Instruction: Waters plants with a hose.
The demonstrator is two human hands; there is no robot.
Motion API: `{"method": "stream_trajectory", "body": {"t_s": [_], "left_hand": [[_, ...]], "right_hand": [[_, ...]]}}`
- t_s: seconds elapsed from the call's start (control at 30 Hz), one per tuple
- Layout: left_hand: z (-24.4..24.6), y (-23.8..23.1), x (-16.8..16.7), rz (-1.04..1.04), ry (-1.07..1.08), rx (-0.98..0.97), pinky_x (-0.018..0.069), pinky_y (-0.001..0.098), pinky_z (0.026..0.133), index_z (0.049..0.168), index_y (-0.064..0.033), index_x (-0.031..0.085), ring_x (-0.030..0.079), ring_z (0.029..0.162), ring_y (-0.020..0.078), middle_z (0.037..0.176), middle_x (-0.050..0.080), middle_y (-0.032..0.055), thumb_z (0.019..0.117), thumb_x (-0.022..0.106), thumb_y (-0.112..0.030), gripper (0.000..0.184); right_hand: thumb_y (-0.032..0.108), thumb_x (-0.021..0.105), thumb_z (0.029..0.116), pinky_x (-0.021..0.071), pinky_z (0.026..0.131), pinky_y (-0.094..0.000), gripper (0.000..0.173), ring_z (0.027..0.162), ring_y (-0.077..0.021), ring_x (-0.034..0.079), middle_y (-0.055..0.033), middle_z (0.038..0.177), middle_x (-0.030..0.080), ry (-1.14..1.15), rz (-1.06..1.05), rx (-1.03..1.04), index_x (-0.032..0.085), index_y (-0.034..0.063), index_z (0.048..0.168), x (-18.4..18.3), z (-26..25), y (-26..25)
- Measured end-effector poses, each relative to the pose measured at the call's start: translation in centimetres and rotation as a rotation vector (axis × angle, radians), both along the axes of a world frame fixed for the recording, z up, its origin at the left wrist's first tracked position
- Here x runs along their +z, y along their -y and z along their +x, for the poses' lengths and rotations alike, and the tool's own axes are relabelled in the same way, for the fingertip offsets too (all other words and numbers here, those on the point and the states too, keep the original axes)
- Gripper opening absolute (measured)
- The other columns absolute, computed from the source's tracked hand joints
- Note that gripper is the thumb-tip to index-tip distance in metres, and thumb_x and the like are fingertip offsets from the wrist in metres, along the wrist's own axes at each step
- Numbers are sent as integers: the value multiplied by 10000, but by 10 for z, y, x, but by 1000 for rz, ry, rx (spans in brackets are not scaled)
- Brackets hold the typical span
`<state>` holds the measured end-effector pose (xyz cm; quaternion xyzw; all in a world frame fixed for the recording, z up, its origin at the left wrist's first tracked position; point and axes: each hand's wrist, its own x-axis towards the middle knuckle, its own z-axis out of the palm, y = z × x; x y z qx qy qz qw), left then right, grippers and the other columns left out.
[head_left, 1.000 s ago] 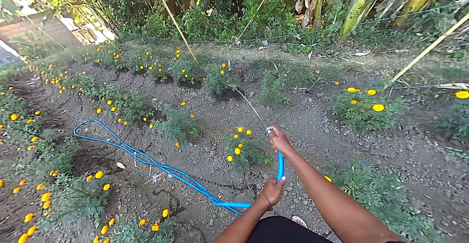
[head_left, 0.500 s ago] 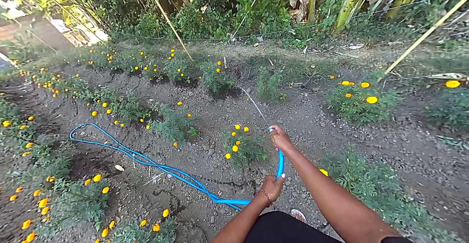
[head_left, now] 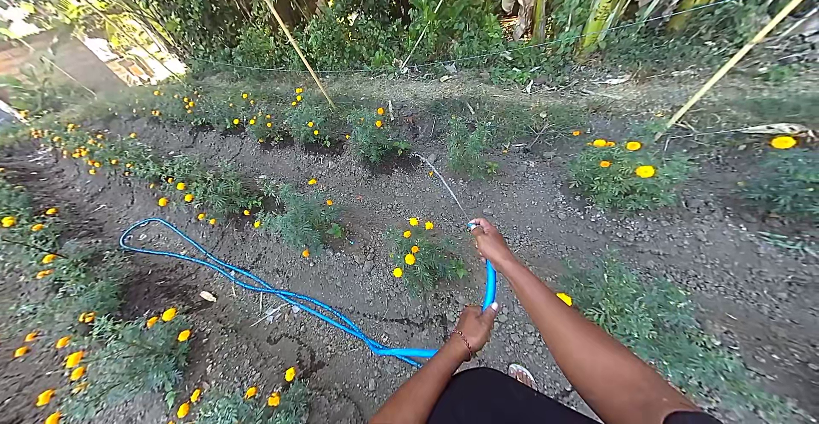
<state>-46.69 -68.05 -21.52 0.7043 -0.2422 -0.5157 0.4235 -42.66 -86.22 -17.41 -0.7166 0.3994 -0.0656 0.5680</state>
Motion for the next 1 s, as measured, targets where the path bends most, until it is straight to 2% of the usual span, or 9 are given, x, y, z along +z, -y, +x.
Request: {"method": "stream_trajectory", "body": {"t_s": [0.43,1.0], "left_hand": [[2,1,1,23,-11,-2,395,297,524,907,-50,556,423,511,115,642,438,-7,1122,340,-423,481],[5,1,1,22,-8,-3,387,288,512,888,-54,549,417,500,112,627,432,-11,1124,346,-408,471]], "right_hand": [[291,365,1130,414,487,-330,335,519,-152,438,-63,790,492,-16,3,-3,522,172,1401,6,3,-1],[271,369,1128,415,498,-325,331,527,-148,439,-70,802,498,-13,-3,1,513,148,1400,1,5,0]]}}
